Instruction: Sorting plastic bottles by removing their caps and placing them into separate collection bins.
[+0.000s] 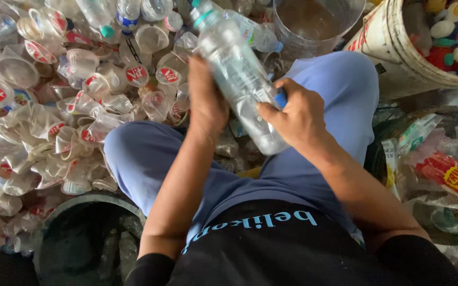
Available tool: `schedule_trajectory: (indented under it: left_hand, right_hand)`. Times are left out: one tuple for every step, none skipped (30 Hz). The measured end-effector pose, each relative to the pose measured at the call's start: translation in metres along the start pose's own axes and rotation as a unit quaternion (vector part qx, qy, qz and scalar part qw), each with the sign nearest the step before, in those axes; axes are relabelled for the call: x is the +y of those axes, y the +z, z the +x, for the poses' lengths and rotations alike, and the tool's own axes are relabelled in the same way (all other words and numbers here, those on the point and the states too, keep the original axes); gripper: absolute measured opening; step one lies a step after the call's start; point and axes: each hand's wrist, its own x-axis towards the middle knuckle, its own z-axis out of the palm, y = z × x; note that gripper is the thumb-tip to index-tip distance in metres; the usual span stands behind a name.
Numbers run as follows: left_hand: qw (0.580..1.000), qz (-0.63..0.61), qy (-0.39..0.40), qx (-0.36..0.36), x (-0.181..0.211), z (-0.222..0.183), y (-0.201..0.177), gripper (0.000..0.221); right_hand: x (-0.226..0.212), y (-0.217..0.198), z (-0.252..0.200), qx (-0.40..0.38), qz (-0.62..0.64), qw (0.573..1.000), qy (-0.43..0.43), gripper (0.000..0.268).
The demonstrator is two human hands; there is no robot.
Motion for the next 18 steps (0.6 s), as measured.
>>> schedule_trajectory:
  left_hand:
    - [1.000, 0.000, 0.001, -0.001, 0.000, -0.010, 0.014, 0.050]
    - [0.993, 0.113, -0.022, 0.024, 0.001, -0.021, 0.027, 0.077]
    - [0.972, 0.224, -0.044, 0.049, 0.000, -0.032, 0.040, 0.112]
    - [0.972, 0.226, -0.045, 0.050, -0.005, -0.035, 0.030, 0.112]
    - [0.966, 0.246, -0.027, 0.077, -0.010, -0.038, 0.019, 0.094]
    - [0.959, 0.263, -0.010, 0.103, -0.017, -0.042, 0.010, 0.079]
    - [0.959, 0.263, -0.012, 0.103, -0.015, -0.042, 0.012, 0.079]
    - [0.946, 0.299, 0.010, 0.124, -0.012, -0.042, 0.014, 0.075]
    - [0.931, 0.334, 0.031, 0.145, -0.008, -0.042, 0.016, 0.072]
    - [0.931, 0.334, 0.035, 0.146, -0.010, -0.043, 0.017, 0.072]
    - [0.917, 0.363, 0.041, 0.159, -0.012, -0.043, 0.018, 0.075]
    - [0.903, 0.391, 0.044, 0.171, -0.014, -0.044, 0.019, 0.078]
    - [0.904, 0.391, 0.045, 0.170, -0.013, -0.043, 0.019, 0.078]
    - [0.904, 0.385, 0.038, 0.182, -0.014, -0.046, 0.020, 0.076]
    - [0.904, 0.379, 0.031, 0.195, -0.015, -0.048, 0.020, 0.075]
    - [0.904, 0.379, 0.029, 0.195, -0.018, -0.048, 0.014, 0.075]
    - [0.921, 0.347, 0.010, 0.176, -0.020, -0.049, 0.007, 0.068]
    - [0.937, 0.313, -0.002, 0.156, -0.022, -0.045, 0.000, 0.061]
  right_hand:
    - [0.006, 0.009, -0.002, 0.002, 0.000, 1.000, -0.001, 0.036]
    - [0.013, 0.018, -0.005, -0.016, 0.021, 0.994, 0.102, 0.037]
    - [0.019, 0.027, -0.008, -0.033, 0.042, 0.978, 0.204, 0.040]
    - [0.014, 0.025, -0.007, -0.034, 0.043, 0.977, 0.205, 0.040]
    - [0.008, 0.022, -0.007, -0.017, 0.032, 0.987, 0.157, 0.036]
    - [0.004, 0.018, -0.008, -0.001, 0.018, 0.994, 0.111, 0.031]
    - [0.000, 0.018, -0.007, -0.002, 0.017, 0.993, 0.114, 0.031]
    - [-0.004, 0.018, -0.005, 0.038, 0.021, 0.998, 0.046, 0.033]
    - [-0.009, 0.018, -0.002, 0.077, 0.025, 0.996, -0.023, 0.042]
    - [-0.006, 0.021, -0.002, 0.078, 0.025, 0.996, -0.027, 0.042]
    - [-0.003, 0.023, -0.001, 0.083, -0.009, 0.996, -0.040, 0.033]
    - [-0.001, 0.025, -0.002, 0.089, -0.044, 0.994, -0.051, 0.025]
    - [0.001, 0.028, 0.000, 0.091, -0.045, 0.994, -0.051, 0.025]
    - [0.003, 0.030, -0.002, 0.103, -0.057, 0.991, -0.058, 0.019]
    - [0.006, 0.032, -0.004, 0.114, -0.068, 0.989, -0.065, 0.013]
    - [0.009, 0.032, -0.004, 0.112, -0.069, 0.989, -0.063, 0.013]
    - [0.011, 0.031, -0.004, 0.107, -0.033, 0.992, -0.052, 0.011]
    - [0.014, 0.031, 0.000, 0.104, 0.004, 0.994, -0.045, 0.013]
